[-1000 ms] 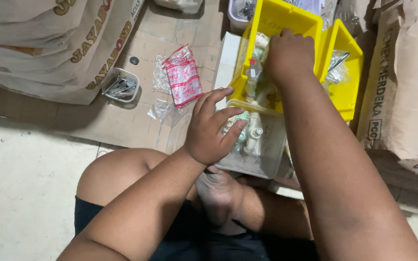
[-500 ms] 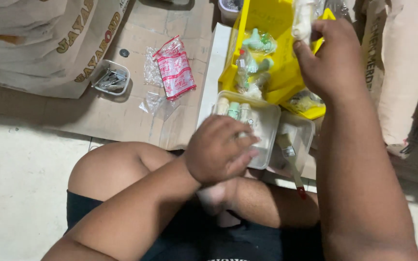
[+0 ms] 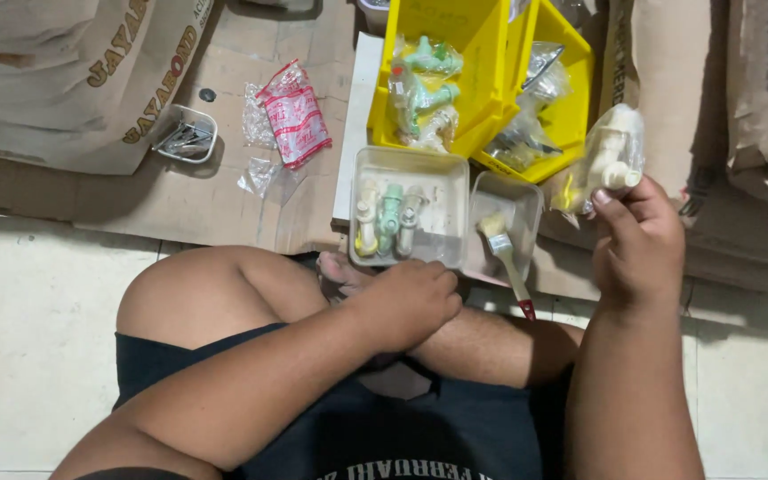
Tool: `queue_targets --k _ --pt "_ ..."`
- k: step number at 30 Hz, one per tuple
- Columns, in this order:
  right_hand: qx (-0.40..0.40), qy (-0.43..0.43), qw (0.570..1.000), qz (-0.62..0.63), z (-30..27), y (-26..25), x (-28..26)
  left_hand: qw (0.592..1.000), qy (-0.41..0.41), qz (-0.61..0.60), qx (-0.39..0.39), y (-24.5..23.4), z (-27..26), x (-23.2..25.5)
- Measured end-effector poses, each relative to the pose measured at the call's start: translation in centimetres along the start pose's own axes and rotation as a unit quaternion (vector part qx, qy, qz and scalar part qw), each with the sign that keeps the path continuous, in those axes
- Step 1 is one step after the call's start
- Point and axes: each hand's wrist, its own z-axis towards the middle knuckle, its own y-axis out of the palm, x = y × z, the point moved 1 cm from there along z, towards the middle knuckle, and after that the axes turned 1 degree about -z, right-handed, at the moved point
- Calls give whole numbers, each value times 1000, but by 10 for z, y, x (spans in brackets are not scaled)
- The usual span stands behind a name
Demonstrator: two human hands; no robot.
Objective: Cleaning small plastic components with a brush and placing them into plastic bags
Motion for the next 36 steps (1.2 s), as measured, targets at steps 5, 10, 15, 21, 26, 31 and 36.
queue_targets --k 5,10,15,21,26,31,36 --pt "-10 18 1000 7 -29 2 3 999 15 13 49 12 -10 -19" --pt "-25 10 1000 6 -56 24 7 992 56 48 99 4 -15 -30" --pt "-25 59 985 161 -60 51 18 979 80 16 189 -8 -15 -36" --pt "8 115 957 266 -36 77 31 917 -183 -19 353 -52 -2 -87" --pt "93 156 920 348 -10 128 3 833 -465 -142 264 -83 43 -144" --pt "118 114 938 305 36 126 91 738 -600 -277 137 -62 77 -205" --pt "104 86 982 136 14 135 70 729 -611 -266 154 -24 72 -227"
